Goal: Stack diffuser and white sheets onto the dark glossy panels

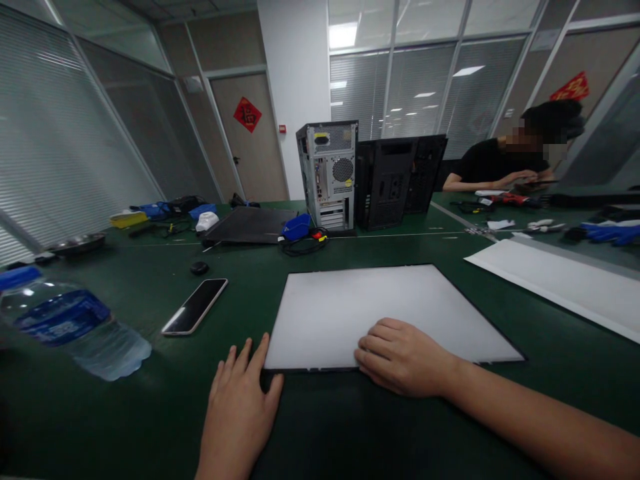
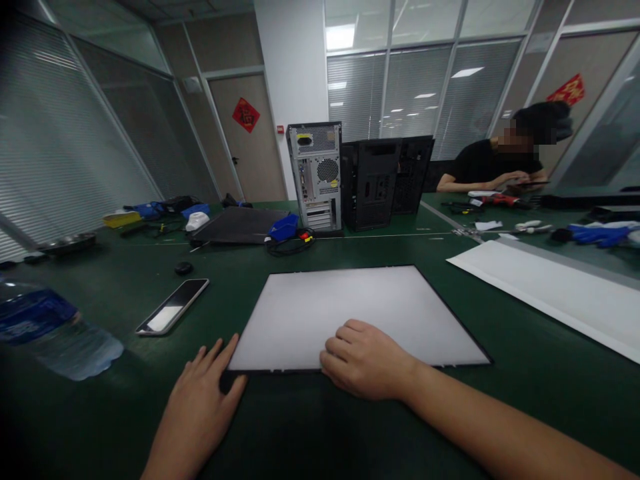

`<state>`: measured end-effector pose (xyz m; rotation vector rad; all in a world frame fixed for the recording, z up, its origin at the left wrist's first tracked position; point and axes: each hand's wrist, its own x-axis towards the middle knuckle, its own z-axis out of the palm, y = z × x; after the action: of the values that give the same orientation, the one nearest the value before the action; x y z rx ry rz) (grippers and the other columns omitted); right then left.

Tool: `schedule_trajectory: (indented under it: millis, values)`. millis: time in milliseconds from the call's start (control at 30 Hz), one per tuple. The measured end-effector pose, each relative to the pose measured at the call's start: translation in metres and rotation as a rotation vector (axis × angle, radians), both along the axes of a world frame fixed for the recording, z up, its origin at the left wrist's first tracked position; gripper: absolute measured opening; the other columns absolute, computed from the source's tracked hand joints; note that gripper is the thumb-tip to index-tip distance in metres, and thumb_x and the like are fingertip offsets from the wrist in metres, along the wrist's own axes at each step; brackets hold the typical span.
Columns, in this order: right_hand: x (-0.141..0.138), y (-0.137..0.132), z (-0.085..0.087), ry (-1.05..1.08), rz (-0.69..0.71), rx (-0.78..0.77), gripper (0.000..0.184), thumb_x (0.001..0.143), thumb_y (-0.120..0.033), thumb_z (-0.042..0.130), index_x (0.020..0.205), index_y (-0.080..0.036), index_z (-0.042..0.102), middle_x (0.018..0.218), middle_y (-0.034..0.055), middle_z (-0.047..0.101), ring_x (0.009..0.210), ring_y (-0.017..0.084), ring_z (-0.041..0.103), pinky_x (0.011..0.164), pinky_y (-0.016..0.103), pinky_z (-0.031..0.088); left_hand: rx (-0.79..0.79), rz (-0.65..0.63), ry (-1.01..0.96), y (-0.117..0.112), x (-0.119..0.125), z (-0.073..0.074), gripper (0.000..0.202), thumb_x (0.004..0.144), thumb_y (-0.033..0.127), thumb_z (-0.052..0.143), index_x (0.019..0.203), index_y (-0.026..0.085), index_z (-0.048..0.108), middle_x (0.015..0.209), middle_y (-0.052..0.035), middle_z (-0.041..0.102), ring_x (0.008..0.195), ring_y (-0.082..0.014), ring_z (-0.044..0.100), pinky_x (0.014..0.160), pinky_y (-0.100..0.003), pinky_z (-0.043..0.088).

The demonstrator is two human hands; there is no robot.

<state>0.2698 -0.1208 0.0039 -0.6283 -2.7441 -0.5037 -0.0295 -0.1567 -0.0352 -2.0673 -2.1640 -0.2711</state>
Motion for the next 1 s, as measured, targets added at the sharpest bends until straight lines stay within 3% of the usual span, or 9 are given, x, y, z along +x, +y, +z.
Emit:
schedule_trajectory:
  millis: [700,867,1000]
  values:
    - [0.004,-0.006,0.002,-0.016,-0.021,-0.005,0.02,0.093,-0.026,0.043,0.104,-0.02,0.058,0.088,0.0049,0.06,0.079,0.015,0.048,0.071,0.032,0.033,0.014,-0.014,0.04,-0.001,0.002,0.004,0.06,0.086,0.041,0.045,0.144,0.027,0.036,0.142,-0.0149,0.049,0.131,-0.0347,0.042,0.107,-0.052,0.032]
    - [0.021,-0.001,0.011,0.038,-0.127,-0.051,0.026,0.092,-0.031,0.044,0.11,-0.019,0.058,0.099,0.0079,0.061,0.092,0.017,0.052,0.081,0.034,0.038,0.01,-0.02,0.047,-0.001,0.002,0.005,0.06,0.087,0.042,0.044,0.144,0.029,0.035,0.142,-0.014,0.049,0.131,-0.0352,0.043,0.106,-0.053,0.033]
    - [0.054,0.011,0.015,0.053,-0.326,-0.071,0.032,0.092,-0.035,0.044,0.117,-0.021,0.058,0.11,0.0086,0.06,0.101,0.02,0.052,0.087,0.038,0.04,0.014,-0.031,0.055,-0.002,0.003,0.005,0.056,0.087,0.04,0.042,0.143,0.03,0.038,0.141,-0.0147,0.05,0.13,-0.036,0.043,0.105,-0.053,0.033]
